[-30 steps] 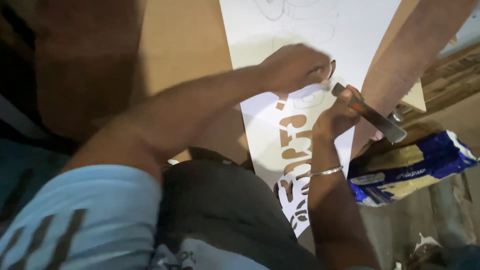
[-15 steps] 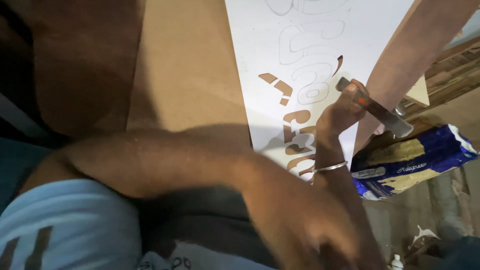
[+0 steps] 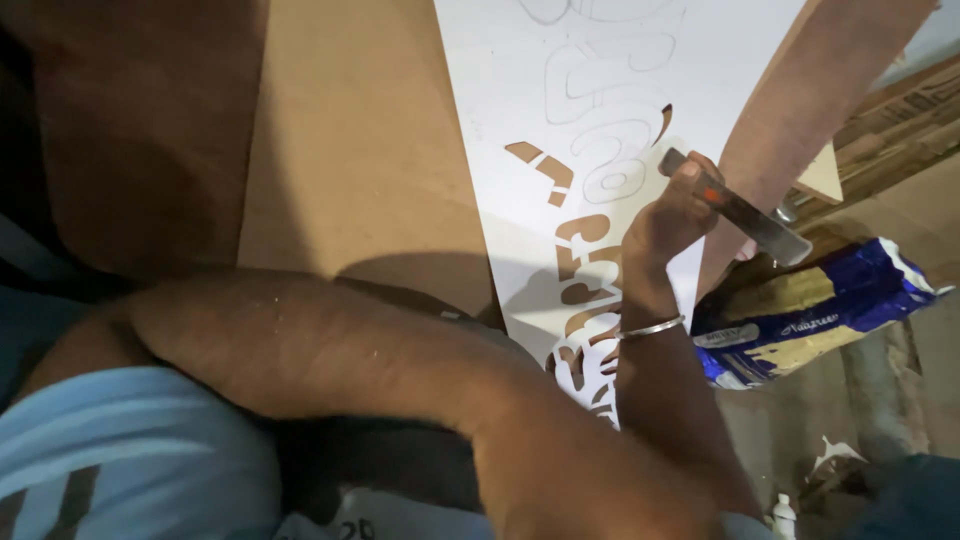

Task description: Using a flat scraper tool to clean or remove material around a stencil pattern on a wooden board.

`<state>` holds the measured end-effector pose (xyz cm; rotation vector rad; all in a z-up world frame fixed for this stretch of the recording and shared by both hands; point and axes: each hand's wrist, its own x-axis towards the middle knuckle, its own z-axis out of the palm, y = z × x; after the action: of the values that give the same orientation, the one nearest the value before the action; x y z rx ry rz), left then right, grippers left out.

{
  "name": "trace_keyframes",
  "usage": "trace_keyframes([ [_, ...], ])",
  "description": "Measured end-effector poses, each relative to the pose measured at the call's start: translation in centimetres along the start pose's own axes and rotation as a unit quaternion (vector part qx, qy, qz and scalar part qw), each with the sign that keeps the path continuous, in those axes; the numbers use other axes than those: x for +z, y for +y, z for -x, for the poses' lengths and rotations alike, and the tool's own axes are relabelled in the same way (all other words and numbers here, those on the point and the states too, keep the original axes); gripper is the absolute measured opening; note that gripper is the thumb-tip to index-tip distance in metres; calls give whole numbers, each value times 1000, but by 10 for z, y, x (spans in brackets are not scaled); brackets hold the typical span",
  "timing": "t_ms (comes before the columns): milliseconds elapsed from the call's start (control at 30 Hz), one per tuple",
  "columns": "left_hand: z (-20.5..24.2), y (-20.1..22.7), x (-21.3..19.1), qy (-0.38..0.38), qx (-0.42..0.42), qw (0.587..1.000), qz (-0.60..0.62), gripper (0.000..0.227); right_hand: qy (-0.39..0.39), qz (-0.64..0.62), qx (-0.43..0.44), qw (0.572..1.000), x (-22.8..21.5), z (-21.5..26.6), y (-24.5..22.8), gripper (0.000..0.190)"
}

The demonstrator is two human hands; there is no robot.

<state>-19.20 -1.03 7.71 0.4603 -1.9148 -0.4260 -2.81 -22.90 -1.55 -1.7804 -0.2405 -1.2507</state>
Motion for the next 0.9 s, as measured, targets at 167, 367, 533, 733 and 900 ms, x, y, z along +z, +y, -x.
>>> trace_keyframes([
  [167, 1, 23, -20, 59, -83, 995, -6, 65, -13, 25, 30, 999, -4, 0, 9, 41],
  [367, 62, -15, -103, 135, -399, 688, -591, 43, 2, -97, 69, 993, -5, 4, 20, 38],
  [533, 112, -40, -147, 134, -373, 540, -743, 63, 4, -104, 53, 993, -5, 4, 24, 40],
  [733, 124, -53, -165, 153, -380, 499, -764, 69, -21, -87, 29, 996, -8, 5, 24, 40],
  [900, 130, -52, -165, 144, -359, 496, -777, 68, -43, -10, 50, 998, -8, -5, 12, 33],
])
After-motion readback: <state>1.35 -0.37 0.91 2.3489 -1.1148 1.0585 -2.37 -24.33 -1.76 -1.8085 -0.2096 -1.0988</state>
